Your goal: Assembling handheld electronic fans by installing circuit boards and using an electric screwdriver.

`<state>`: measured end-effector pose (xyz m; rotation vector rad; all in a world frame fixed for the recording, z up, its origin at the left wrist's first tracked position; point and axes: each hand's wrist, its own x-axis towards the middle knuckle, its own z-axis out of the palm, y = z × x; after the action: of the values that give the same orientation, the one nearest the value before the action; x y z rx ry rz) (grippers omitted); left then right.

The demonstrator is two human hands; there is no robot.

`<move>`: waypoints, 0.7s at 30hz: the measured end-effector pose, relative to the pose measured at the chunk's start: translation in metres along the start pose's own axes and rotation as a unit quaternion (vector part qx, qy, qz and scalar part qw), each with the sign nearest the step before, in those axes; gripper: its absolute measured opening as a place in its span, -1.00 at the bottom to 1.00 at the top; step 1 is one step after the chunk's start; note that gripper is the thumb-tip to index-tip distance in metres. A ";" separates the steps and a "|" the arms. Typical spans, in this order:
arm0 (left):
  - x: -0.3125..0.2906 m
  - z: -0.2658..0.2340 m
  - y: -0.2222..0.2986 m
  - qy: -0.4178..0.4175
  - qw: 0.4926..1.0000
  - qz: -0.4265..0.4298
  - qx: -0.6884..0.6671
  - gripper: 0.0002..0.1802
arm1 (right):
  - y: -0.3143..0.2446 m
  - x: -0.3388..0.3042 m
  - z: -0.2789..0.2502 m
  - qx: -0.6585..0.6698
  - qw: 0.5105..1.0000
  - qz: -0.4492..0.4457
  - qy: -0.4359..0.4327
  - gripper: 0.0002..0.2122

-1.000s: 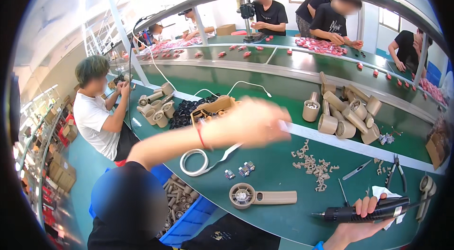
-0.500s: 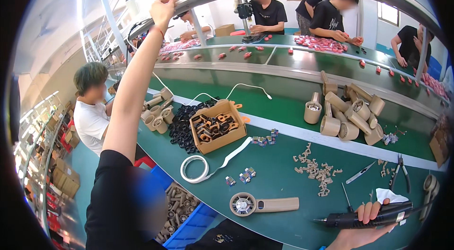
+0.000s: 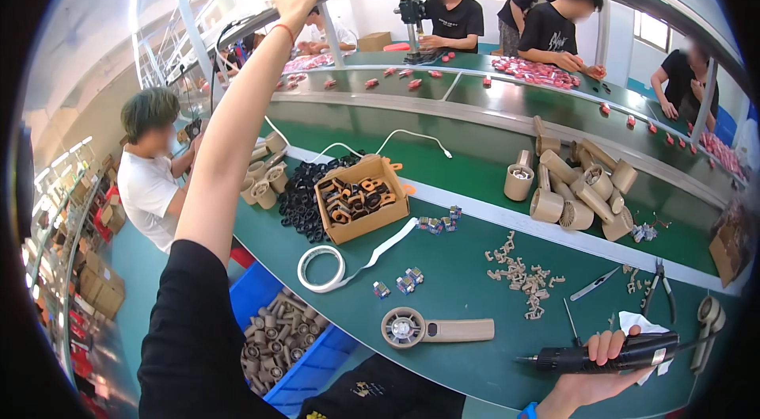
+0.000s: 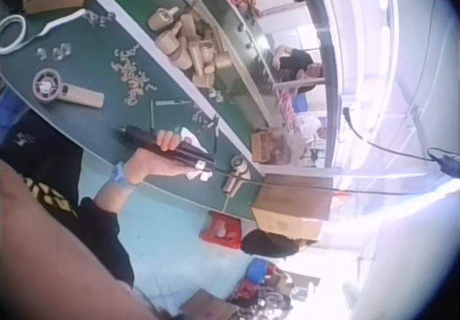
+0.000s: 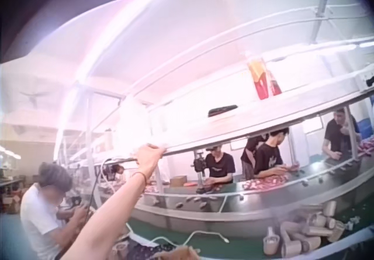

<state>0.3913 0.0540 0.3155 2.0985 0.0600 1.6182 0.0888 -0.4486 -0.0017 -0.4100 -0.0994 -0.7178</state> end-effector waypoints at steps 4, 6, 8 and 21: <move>0.000 -0.009 0.005 -0.033 0.999 0.007 -0.023 -0.60 | 0.010 0.003 -0.015 -0.007 0.999 0.004 -0.047 -0.48; 0.001 0.014 0.018 -0.026 0.998 0.051 -0.006 -0.54 | 0.005 0.005 -0.012 -0.018 0.999 -0.004 -0.049 -0.47; 0.008 0.036 0.001 0.032 0.985 0.168 0.035 -0.48 | 0.005 0.005 -0.009 -0.024 0.996 0.013 -0.082 -0.58; -0.336 -0.131 0.143 -0.568 0.488 -0.304 -0.589 -0.84 | -0.036 0.009 0.015 0.169 0.950 0.134 -0.224 -0.76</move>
<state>0.1343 -0.1349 0.0942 1.2211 -0.5275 -0.4537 0.0730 -0.4729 0.0256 -0.2434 -0.5784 -0.3176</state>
